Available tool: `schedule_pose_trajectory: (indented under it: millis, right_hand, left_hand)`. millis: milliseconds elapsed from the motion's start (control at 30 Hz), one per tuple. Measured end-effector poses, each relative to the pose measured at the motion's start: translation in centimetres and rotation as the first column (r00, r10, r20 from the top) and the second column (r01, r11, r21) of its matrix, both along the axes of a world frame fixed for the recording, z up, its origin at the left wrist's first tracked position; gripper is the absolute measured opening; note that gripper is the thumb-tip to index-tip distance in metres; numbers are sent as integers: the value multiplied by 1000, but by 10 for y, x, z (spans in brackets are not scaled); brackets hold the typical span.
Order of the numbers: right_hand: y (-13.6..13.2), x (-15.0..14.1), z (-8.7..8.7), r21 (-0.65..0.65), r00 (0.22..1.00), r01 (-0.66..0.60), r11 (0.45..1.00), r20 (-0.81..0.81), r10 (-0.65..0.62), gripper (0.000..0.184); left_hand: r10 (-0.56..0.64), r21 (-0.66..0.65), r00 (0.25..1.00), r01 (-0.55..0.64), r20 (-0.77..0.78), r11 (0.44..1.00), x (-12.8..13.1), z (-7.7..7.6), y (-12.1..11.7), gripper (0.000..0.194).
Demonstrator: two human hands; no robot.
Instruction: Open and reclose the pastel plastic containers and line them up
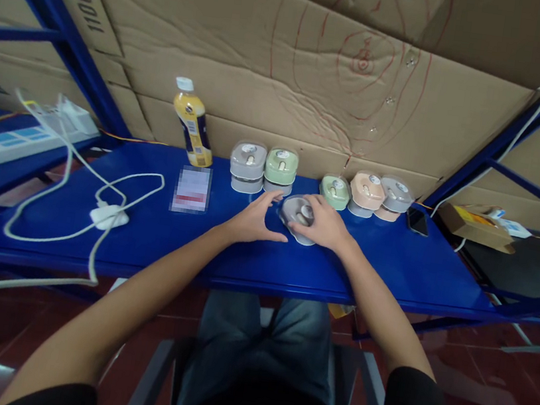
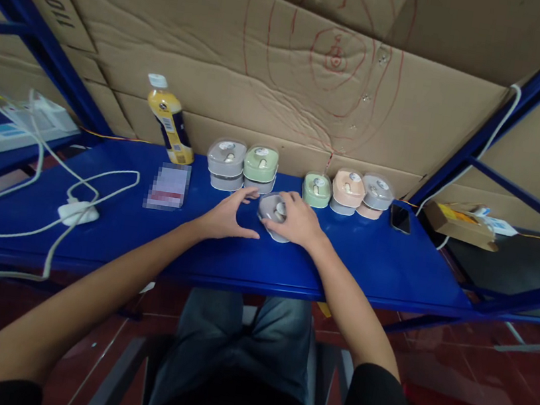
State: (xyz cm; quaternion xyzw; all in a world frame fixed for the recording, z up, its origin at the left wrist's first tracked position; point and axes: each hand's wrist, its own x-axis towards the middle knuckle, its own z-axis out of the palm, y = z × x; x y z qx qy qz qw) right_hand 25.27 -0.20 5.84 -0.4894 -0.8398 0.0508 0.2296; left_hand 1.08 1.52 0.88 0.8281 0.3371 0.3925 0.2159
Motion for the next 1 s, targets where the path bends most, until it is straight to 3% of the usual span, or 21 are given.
schedule_pose_trajectory:
  millis: [67,167,333,500,567,700,867,1000]
  right_hand:
    - [1,6,-1,13,968,-238,971,-80,238,82]
    - [0,7,-3,26,931,-341,940,-127,342,90]
    - [-6,-6,-9,-51,961,-277,959,-25,276,93]
    - [1,15,-5,4,940,-286,958,-194,281,75]
    - [7,34,-5,5,936,-212,977,-286,205,71]
    - [19,67,-9,-77,941,-44,996,-337,16,71]
    - [25,77,-16,-147,952,38,988,-294,-81,75]
    - [25,75,-17,-140,952,46,989,-293,-85,73]
  left_hand:
    - [-38,-58,999,37,-8,998,-2,-2,2,127]
    - [-86,-111,996,83,-17,990,-2,-3,2,128]
    - [-100,-134,993,90,-64,987,2,3,-4,124]
    - [-75,-100,992,65,-100,993,0,7,-8,122]
    - [-71,-42,990,66,-125,997,-1,7,-9,104]
    - [-100,64,981,112,-167,992,-2,3,-10,47]
    - [-83,86,982,99,-167,991,-1,5,-11,35]
    - [6,87,991,5,-131,996,-11,9,-3,36]
